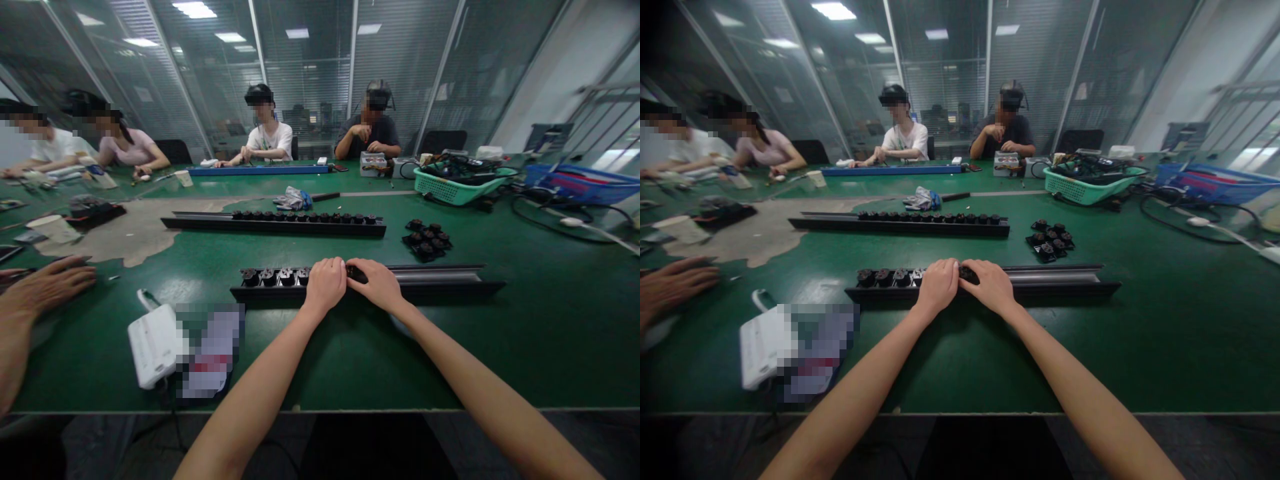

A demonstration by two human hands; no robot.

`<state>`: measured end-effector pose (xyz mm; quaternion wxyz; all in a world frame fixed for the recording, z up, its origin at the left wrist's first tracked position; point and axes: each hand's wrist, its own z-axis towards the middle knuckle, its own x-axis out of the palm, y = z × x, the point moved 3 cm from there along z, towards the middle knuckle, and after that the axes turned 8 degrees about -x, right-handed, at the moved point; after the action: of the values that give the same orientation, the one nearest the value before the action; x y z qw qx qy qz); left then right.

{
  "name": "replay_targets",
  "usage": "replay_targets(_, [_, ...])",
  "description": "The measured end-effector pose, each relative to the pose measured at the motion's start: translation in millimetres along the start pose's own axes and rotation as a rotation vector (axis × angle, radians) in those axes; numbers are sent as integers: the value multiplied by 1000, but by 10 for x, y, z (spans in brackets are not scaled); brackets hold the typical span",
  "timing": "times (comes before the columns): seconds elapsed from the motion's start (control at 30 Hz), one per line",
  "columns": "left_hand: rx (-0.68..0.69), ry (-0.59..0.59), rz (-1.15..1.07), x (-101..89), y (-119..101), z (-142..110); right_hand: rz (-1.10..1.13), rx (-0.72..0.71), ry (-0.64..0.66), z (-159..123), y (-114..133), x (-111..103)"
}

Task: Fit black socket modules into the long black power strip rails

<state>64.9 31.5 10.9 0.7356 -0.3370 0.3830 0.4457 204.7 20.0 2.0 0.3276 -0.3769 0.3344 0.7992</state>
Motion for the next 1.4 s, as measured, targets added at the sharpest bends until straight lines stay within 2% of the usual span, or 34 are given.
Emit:
replay_targets(0.33, [-4, 7, 45, 10, 0, 7, 13, 11, -6, 1, -3, -11])
replay_targets(0.63, [4, 12, 60, -2, -10, 8, -61, -39, -37, -39, -18, 45])
replay_targets(1.4, [-4, 30, 25, -4, -16, 6, -134, -35, -11, -44, 15, 30])
